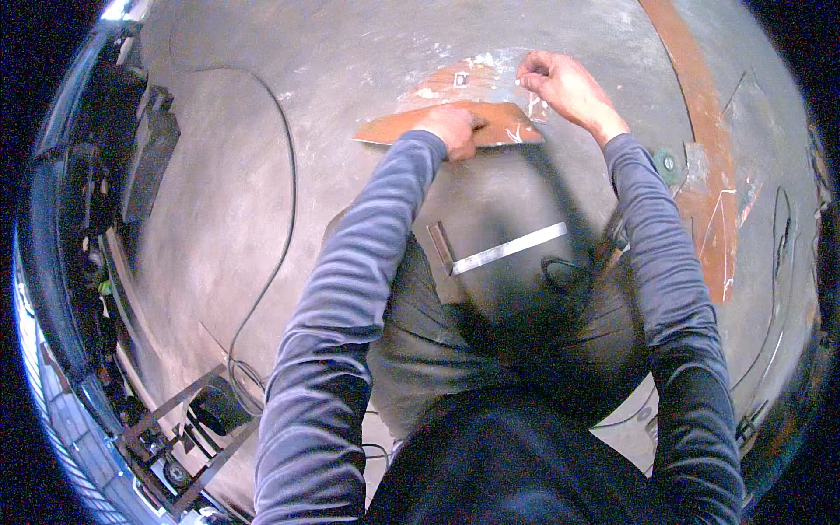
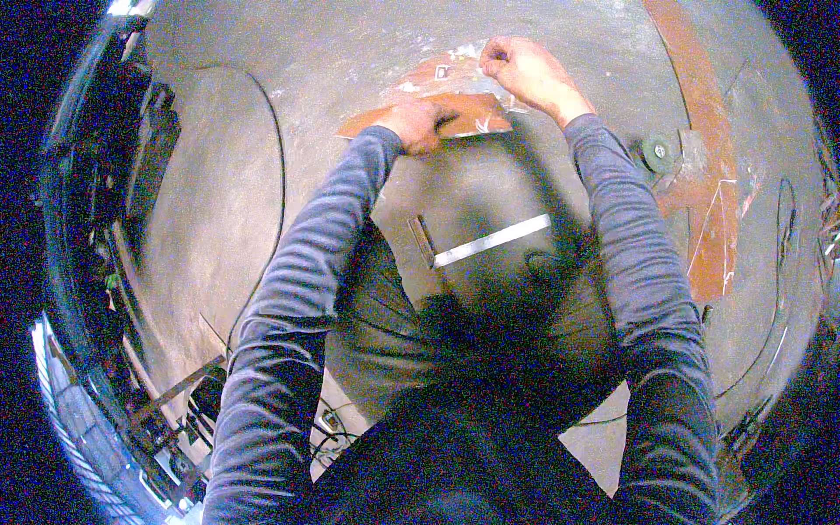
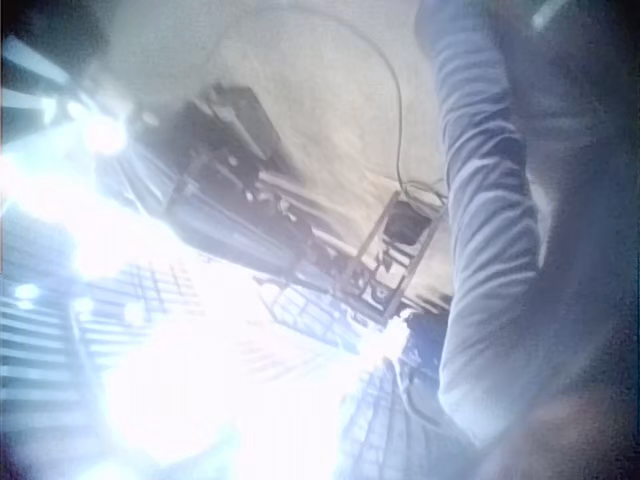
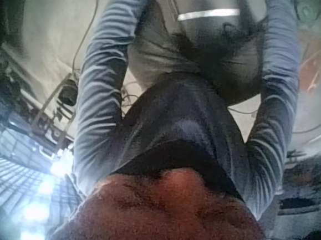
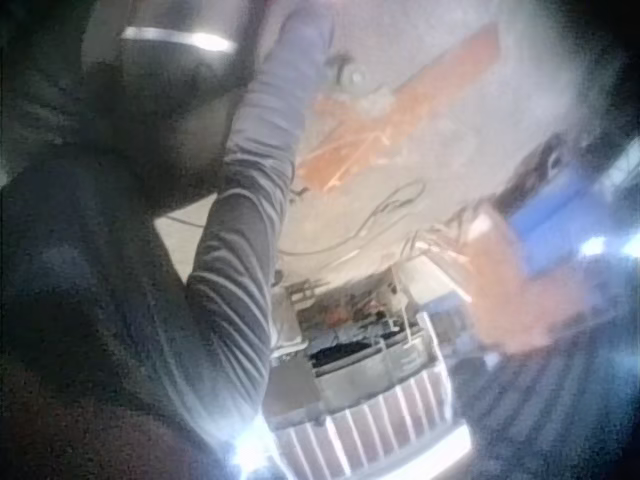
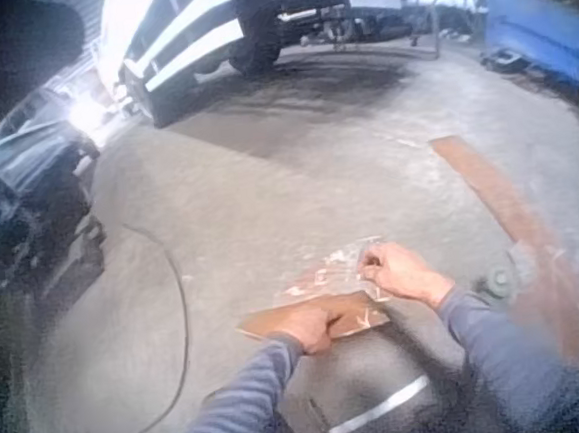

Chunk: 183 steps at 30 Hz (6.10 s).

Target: The person sits on the floor and uses a metal square and a white marker to draw straight lines on a flat piece of metal. They reposition the square multiple times to mark different sections of the metal sheet.

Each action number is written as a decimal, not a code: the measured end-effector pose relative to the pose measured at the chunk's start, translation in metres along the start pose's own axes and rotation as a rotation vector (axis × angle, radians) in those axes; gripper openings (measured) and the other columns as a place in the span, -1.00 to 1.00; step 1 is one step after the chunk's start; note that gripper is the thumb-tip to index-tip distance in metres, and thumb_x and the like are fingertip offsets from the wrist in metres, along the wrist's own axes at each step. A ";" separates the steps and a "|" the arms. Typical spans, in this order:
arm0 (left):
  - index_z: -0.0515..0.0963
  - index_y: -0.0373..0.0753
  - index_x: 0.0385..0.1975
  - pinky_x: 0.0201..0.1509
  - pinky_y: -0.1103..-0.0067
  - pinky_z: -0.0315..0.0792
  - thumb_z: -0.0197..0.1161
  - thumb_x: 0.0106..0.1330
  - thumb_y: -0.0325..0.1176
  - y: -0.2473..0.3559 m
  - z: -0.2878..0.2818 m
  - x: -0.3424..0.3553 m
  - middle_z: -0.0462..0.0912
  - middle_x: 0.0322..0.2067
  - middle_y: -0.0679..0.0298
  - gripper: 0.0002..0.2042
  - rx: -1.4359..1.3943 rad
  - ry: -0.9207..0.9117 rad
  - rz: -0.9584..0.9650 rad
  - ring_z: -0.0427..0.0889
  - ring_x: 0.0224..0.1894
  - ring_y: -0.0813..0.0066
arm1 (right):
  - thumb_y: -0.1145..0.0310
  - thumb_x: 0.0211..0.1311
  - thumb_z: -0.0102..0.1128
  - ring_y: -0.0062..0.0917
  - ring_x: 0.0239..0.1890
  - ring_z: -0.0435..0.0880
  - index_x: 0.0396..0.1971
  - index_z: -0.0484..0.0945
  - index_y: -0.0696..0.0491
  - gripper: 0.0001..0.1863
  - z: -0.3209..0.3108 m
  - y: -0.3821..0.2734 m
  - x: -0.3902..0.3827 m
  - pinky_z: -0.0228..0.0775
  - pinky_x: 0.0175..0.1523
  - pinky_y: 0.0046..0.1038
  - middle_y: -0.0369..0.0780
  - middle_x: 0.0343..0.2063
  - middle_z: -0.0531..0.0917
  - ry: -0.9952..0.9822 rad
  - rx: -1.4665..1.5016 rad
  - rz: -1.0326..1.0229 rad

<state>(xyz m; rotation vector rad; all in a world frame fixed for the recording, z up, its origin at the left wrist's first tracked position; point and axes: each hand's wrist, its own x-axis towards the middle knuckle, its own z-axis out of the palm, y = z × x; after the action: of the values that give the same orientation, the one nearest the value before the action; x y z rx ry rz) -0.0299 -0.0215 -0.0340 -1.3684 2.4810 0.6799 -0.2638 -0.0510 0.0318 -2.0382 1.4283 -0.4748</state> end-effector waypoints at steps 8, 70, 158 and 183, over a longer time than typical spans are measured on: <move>0.57 0.03 0.19 0.17 0.30 0.51 0.09 0.18 -0.29 -0.008 -0.098 0.029 0.69 0.04 0.01 -0.50 0.035 -0.189 -0.175 0.69 0.04 0.08 | 0.12 0.29 0.24 -0.57 -0.32 0.65 -0.07 0.69 0.06 -0.64 -0.021 0.002 -0.007 0.52 -0.18 -0.45 -0.25 -0.30 0.73 0.122 0.121 0.066; 0.54 0.08 0.25 0.23 0.36 0.48 0.16 0.13 -0.36 -0.039 -0.045 0.019 0.69 0.05 0.07 -0.43 -0.049 -0.144 -0.079 0.63 0.14 0.11 | 0.27 0.11 0.27 -0.60 -0.39 0.60 -0.24 0.67 0.07 -0.75 -0.002 -0.011 0.002 0.51 -0.30 -0.43 -0.31 -0.37 0.69 -0.241 0.255 0.081; 0.44 0.01 0.35 0.31 0.36 0.45 0.17 0.08 -0.49 0.001 -0.023 -0.001 0.60 0.19 0.11 -0.31 -0.027 -0.164 -0.056 0.58 0.23 0.12 | 0.43 0.12 0.27 -0.64 -0.50 0.54 -0.37 0.69 0.08 -0.90 0.008 -0.010 -0.016 0.41 -0.38 -0.50 -0.35 -0.51 0.65 -0.472 0.201 0.120; 0.53 -0.11 0.23 0.19 0.24 0.51 0.15 0.03 -0.48 -0.009 -0.002 0.000 0.68 0.00 -0.04 -0.39 -0.041 -0.069 0.032 0.65 0.07 -0.04 | 0.40 0.09 0.27 -0.52 -0.46 0.63 -0.35 0.67 0.05 -0.88 0.010 -0.017 -0.013 0.48 -0.31 -0.40 -0.26 -0.52 0.67 -0.537 0.064 0.070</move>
<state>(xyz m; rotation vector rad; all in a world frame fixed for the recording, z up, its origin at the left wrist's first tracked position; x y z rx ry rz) -0.0221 -0.0268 -0.0348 -1.2996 2.4527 0.7753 -0.2503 -0.0319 0.0357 -1.8658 1.1307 0.0611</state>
